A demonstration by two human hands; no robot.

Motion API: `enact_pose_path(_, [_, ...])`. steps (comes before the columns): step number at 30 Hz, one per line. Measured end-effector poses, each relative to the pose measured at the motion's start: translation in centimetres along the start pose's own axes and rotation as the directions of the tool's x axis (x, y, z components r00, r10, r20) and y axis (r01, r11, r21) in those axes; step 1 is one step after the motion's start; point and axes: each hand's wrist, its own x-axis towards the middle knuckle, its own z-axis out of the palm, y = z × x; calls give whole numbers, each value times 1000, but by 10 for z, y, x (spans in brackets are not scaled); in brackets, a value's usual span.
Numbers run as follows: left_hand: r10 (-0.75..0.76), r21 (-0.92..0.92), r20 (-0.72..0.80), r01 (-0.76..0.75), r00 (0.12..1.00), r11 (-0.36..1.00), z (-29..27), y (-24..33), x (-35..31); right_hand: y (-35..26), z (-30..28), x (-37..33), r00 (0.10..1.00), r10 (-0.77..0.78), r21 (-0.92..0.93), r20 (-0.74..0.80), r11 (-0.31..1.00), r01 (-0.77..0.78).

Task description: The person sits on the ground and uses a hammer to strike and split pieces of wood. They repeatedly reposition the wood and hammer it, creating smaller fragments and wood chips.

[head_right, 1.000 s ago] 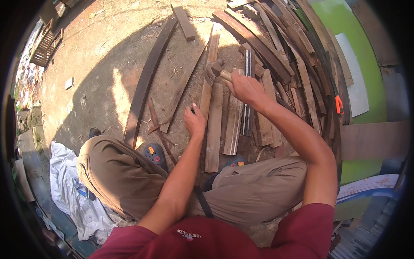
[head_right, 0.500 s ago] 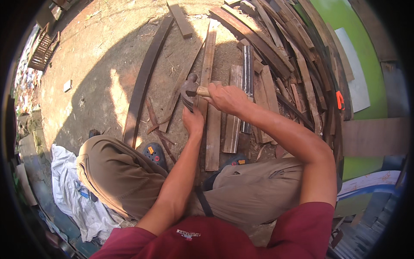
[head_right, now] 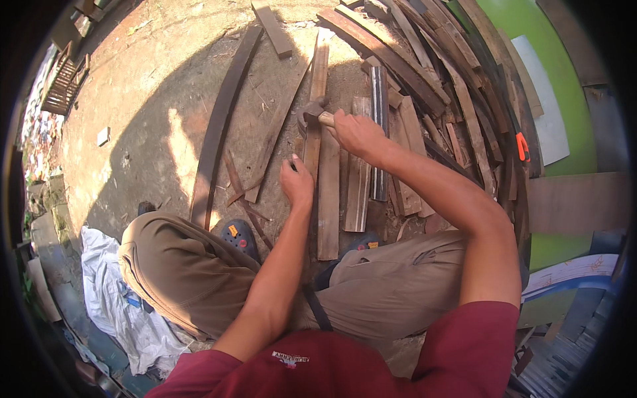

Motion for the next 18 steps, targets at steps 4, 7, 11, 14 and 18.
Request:
enact_pose_path(4, [-44,11,12,44,999,999,-5,-3,6,-5,-14,5,996,83,57,-24,995,-81])
enact_pose_path(7, [-30,17,5,30,1000,999,-10,-4,9,-35,-12,3,999,-43,96,15,995,41])
enact_pose_path(11, [-32,-2,41,32,999,999,-6,5,-1,1,4,8,1000,12,77,13,997,-13])
enact_pose_path(14, [-39,12,42,39,998,999,0,5,0,44,-2,17,984,169,79,-58,983,-164])
enact_pose_path(18, [-52,50,47,49,998,998,-9,-9,9,11,-20,7,994,93,122,-58,989,-85])
